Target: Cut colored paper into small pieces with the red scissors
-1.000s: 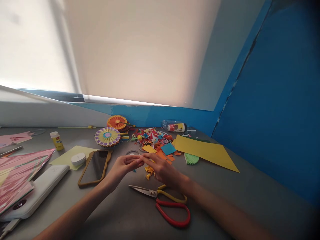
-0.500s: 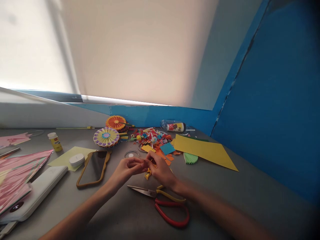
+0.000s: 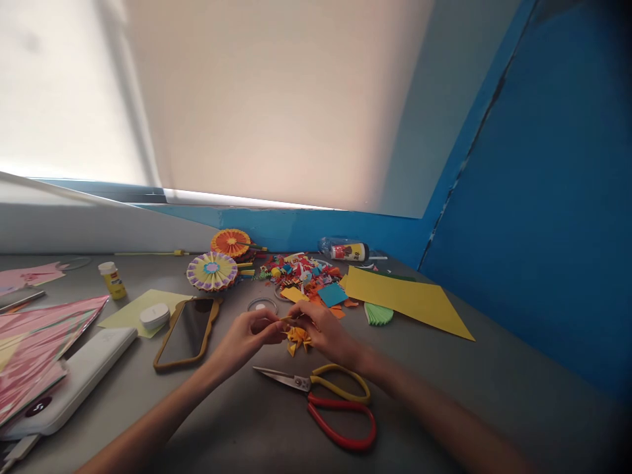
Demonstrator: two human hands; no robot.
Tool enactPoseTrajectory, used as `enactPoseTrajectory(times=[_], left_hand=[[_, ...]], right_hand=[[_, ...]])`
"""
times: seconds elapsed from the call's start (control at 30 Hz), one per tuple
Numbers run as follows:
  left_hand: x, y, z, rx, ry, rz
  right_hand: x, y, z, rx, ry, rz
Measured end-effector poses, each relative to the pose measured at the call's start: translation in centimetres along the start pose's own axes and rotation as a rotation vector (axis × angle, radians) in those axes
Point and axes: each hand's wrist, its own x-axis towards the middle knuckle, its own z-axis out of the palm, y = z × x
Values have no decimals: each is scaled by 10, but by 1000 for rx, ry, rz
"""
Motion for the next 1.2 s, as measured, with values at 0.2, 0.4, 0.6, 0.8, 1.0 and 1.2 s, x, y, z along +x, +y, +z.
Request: enactPoseTrajectory(times=[0.2, 0.4, 0.6, 0.8, 1.0, 1.2], left_hand=[[-4, 7, -4, 170, -49, 51], [1, 3, -4, -146, -27, -105], [1, 0, 0, -461, 2, -193], [0, 1, 1, -552, -13, -229], [-2, 1, -1, -396, -74, -174], [-5, 5, 2, -75, 67, -22]], right_hand=[[-1, -1, -9, -148, -79, -155], [-3, 0, -11, -598, -48, -508], [-5, -8, -13, -948, -17, -731], [-7, -9, -17, -1015, -42, -744], [-7, -5, -19, -832, -95, -676], [-2, -1, 5, -143, 127, -38]])
